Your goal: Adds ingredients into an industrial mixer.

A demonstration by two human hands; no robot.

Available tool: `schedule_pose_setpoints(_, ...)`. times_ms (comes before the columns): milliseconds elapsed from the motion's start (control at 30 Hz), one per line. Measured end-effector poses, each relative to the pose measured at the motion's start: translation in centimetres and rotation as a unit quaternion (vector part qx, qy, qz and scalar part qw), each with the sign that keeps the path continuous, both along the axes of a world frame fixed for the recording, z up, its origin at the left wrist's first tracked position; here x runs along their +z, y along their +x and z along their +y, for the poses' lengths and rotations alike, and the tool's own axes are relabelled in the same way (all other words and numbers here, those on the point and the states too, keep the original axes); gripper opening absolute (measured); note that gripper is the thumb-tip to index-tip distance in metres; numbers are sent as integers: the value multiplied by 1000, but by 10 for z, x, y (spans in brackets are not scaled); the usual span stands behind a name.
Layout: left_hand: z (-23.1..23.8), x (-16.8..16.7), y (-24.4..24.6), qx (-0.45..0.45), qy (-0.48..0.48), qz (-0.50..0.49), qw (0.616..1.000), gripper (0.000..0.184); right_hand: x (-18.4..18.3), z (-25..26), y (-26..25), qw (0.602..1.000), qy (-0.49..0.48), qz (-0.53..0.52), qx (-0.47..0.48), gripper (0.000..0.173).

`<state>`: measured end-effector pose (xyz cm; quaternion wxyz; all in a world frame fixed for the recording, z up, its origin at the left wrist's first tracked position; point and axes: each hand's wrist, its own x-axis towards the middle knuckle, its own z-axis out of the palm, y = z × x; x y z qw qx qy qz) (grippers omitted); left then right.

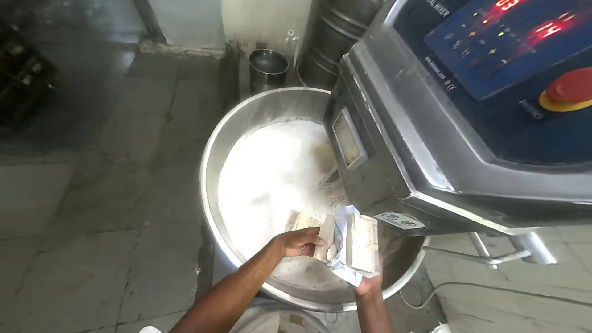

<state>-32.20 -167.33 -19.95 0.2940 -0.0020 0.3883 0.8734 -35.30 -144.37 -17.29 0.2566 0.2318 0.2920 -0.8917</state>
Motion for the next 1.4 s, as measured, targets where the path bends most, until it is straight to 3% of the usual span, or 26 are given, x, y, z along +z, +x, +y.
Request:
schedule_pose_setpoints(67,8,9,0,8,-41,-16,999,35,-2,2,2,999,33,6,-2,60)
schedule_pose_setpoints(167,28,19,-3,24,-121,-55,991,45,-1,5,-1,997,72,23,25,61)
schedule_pose_setpoints(233,32,14,-3,28,-114,-59,991,40,2,11,-6,998,57,30,23,61)
schedule_pose_setpoints(333,29,12,-4,64,-140,-107,982,28,13,22,-10,987,115,116,3,55)
schedule_pose_setpoints(400,19,3,-7,99,-171,-132,971,33,20,33,-12,961,203,187,-19,53)
schedule_pose_setpoints(467,9,-2,-9,133,-274,-115,945,49,28,44,-13,922,299,248,-7,62)
schedule_pose_setpoints(533,-3,-12,-15,177,-428,-98,881,84,31,53,-14,861,405,302,47,65)
schedule_pose_setpoints(600,-15,-23,-23,229,-512,-85,824,88,31,50,-17,807,477,336,86,51)
schedule_pose_setpoints(667,-8,-5,-25,245,-491,-72,833,72,25,43,-17,828,455,308,109,57)
schedule_pose_setpoints(733,16,22,-19,200,-397,-82,892,62,17,30,-14,890,369,241,115,69)
schedule_pose_setpoints(800,47,27,-12,121,-288,-126,941,77,9,12,-13,930,292,188,120,71)
schedule_pose_setpoints(867,72,16,-9,116,-215,-185,952,82,-2,-3,-13,941,269,156,135,62)
schedule_pose_setpoints(1000,87,6,1,279,-208,-215,912,46,-13,-17,-14,931,320,119,132,55)
schedule_pose_setpoints(1200,77,0,10,365,-274,-178,872,39,-29,-30,-1,982,158,-18,105,46)
schedule_pose_setpoints(1300,58,26,9,364,-408,-56,835,38,-50,-33,-3,984,132,-75,93,49)
schedule_pose_setpoints(1400,35,62,0,284,-578,76,761,37,-76,-24,-7,969,180,-121,116,63)
